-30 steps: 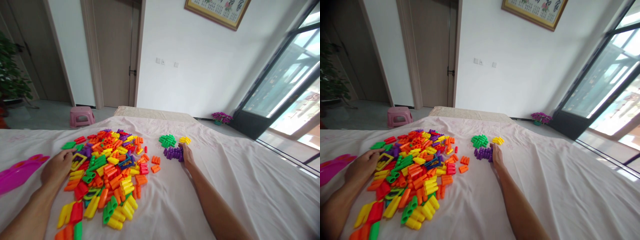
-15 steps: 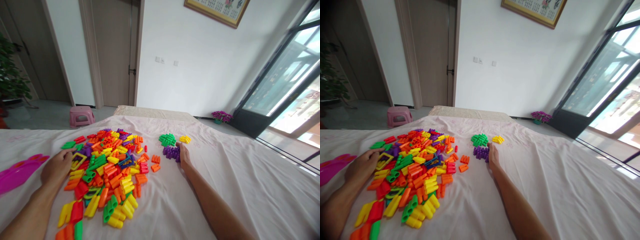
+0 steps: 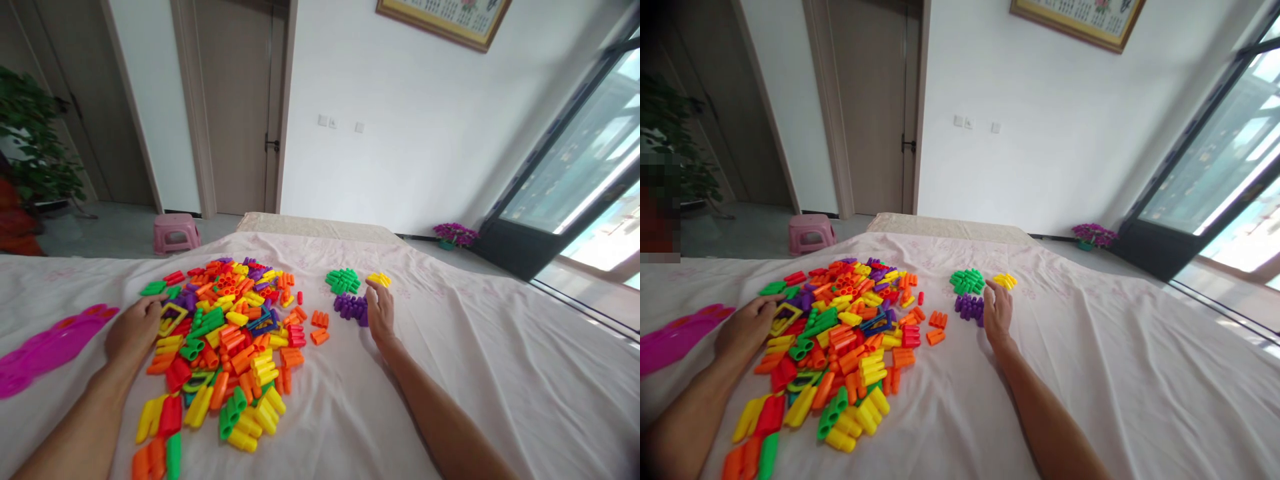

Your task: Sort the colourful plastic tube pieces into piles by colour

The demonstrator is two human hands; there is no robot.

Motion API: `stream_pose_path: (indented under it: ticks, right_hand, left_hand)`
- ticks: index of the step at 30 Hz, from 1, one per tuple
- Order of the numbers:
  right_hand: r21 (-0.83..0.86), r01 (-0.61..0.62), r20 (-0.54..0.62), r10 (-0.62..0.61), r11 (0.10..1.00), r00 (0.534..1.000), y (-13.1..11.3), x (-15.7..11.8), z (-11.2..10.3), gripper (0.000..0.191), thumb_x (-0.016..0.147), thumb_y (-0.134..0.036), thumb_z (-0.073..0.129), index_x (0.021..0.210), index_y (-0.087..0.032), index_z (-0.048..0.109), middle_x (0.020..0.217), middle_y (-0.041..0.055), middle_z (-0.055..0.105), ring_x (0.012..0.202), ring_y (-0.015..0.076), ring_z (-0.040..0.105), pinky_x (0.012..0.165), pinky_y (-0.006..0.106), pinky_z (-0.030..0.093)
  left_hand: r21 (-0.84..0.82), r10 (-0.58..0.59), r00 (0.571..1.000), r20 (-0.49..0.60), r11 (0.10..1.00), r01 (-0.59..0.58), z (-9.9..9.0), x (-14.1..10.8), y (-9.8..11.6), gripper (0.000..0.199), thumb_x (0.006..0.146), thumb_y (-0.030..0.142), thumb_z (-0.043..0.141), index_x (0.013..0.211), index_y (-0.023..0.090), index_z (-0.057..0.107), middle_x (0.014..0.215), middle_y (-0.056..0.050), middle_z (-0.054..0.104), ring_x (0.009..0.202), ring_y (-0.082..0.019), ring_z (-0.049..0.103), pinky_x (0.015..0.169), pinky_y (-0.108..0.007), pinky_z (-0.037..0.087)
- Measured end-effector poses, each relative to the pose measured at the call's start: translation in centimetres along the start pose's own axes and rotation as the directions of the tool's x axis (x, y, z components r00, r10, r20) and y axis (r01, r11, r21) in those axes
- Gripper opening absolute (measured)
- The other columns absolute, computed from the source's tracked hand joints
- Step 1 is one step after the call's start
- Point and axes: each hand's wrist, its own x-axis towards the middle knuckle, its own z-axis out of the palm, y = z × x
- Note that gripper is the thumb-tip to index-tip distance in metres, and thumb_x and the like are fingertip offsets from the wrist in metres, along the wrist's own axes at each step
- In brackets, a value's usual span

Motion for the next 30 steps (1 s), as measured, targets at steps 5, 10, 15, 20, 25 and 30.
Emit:
stream_pose_path:
  ticks: [5, 10, 15, 20, 25, 30]
  right_hand:
    - [0.074, 0.328, 0.385, -0.33, 0.942, 0.862, -6.3, -2.7, 1.2, 0.02, 0.095, -0.031, 0.054, 0.102, -0.024, 0.071, 0.101, 0.0062, 0.073, 0.099, 0.0228, 0.062, 0.093, 0.04, 0.045]
    - [0.122, 0.412, 0.666, -0.382, 0.903, 0.64, -11.1, -4.0, 4.8, 0.021, 0.096, -0.021, 0.054, 0.104, -0.021, 0.073, 0.103, 0.0061, 0.074, 0.099, 0.0191, 0.064, 0.093, 0.033, 0.044]
    - [-0.121, 0.491, 0.82, -0.192, 0.863, 0.54, -13.9, -3.3, 8.7, 0.021, 0.093, -0.029, 0.057, 0.098, -0.023, 0.076, 0.099, 0.007, 0.074, 0.098, 0.0207, 0.063, 0.09, 0.031, 0.043]
    - [-0.211, 0.509, 0.871, -0.076, 0.835, 0.485, -15.2, -3.1, 10.9, 0.02, 0.087, -0.035, 0.058, 0.091, -0.023, 0.074, 0.098, 0.0076, 0.073, 0.093, 0.0236, 0.064, 0.078, 0.031, 0.044]
    - [-0.159, 0.228, 0.813, -0.004, 0.961, 0.582, -14.1, -3.6, 10.6, 0.019, 0.076, -0.034, 0.069, 0.092, -0.025, 0.07, 0.088, 0.0011, 0.073, 0.081, 0.019, 0.065, 0.064, 0.025, 0.04]
    - [0.08, -0.044, 0.621, -0.015, 0.996, 0.784, -11.1, -3.3, 8.5, 0.019, 0.079, -0.026, 0.065, 0.098, -0.022, 0.067, 0.086, -0.0004, 0.072, 0.075, 0.0146, 0.064, 0.066, 0.025, 0.045]
  left_hand:
    - [0.014, -0.07, 0.997, 0.026, 0.997, 0.07, -0.5, -0.1, 0.6, 0.051, 0.097, 0.045, 0.03, 0.129, 0.029, 0.066, 0.116, -0.01, 0.072, 0.088, -0.027, 0.066, 0.064, -0.03, 0.044]
    - [0.01, -0.062, 0.998, 0.019, 0.998, 0.062, -0.8, -0.2, 0.8, 0.051, 0.097, 0.044, 0.03, 0.127, 0.027, 0.068, 0.115, -0.011, 0.073, 0.089, -0.028, 0.066, 0.064, -0.031, 0.043]
    - [-0.032, -0.074, 0.997, 0.012, 0.997, 0.074, -0.7, -0.5, 1.0, 0.05, 0.096, 0.045, 0.031, 0.126, 0.028, 0.068, 0.113, -0.011, 0.073, 0.088, -0.03, 0.066, 0.064, -0.033, 0.044]
    - [-0.046, -0.067, 0.998, 0.01, 0.997, 0.068, -0.6, -0.5, 0.9, 0.05, 0.096, 0.045, 0.031, 0.125, 0.029, 0.068, 0.114, -0.01, 0.073, 0.088, -0.028, 0.066, 0.064, -0.033, 0.046]
    - [-0.02, -0.052, 0.999, 0.017, 0.998, 0.052, -0.4, -0.2, 0.5, 0.05, 0.096, 0.045, 0.031, 0.127, 0.029, 0.067, 0.117, -0.01, 0.072, 0.091, -0.028, 0.067, 0.065, -0.031, 0.045]
    - [-0.042, -0.065, 0.998, 0.026, 0.997, 0.066, -0.2, -0.1, 0.3, 0.051, 0.096, 0.047, 0.03, 0.127, 0.03, 0.066, 0.114, -0.01, 0.072, 0.087, -0.026, 0.066, 0.062, -0.029, 0.043]
